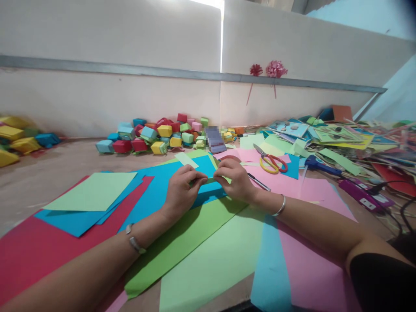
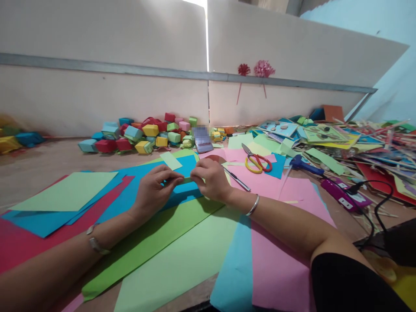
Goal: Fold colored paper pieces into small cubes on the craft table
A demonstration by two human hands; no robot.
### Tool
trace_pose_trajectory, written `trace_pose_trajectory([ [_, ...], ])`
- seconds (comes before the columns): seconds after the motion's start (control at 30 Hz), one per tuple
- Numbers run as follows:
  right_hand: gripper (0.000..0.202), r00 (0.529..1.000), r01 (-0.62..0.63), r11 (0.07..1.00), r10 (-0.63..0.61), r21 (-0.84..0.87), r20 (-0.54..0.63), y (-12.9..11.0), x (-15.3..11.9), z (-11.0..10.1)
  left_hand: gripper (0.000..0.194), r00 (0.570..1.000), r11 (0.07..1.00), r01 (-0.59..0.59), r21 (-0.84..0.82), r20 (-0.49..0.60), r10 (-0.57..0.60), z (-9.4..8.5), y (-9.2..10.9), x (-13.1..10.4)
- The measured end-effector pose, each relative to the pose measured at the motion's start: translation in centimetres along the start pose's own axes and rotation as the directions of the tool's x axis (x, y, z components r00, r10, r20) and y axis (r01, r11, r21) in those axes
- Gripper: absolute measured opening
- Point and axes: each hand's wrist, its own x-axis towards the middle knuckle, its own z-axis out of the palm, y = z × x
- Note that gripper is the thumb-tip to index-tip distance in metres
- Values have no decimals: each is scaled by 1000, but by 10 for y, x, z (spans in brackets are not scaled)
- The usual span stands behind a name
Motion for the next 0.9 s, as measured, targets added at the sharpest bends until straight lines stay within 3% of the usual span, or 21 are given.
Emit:
trace_pose_trajectory([
  [0.07,22,995,90,983,-81,-158,66,-1,0,0,16,1000,999,-28,18,11,28,0,-1,0],
  [0.13,26,993,87,975,-68,-202,99,-1,-1,1,16,999,999,-36,29,37,35,0,-2,-1],
  [0.37,16,992,-118,991,115,63,50,14,-2,7,18,990,993,115,10,80,-116,1,-5,3],
  [0.63,17,974,-210,970,198,120,106,13,2,7,18,965,970,243,12,97,-243,3,-16,5],
  [0.9,18,953,-289,935,262,204,149,8,4,5,19,966,983,176,-46,199,-163,-2,-5,10],
])
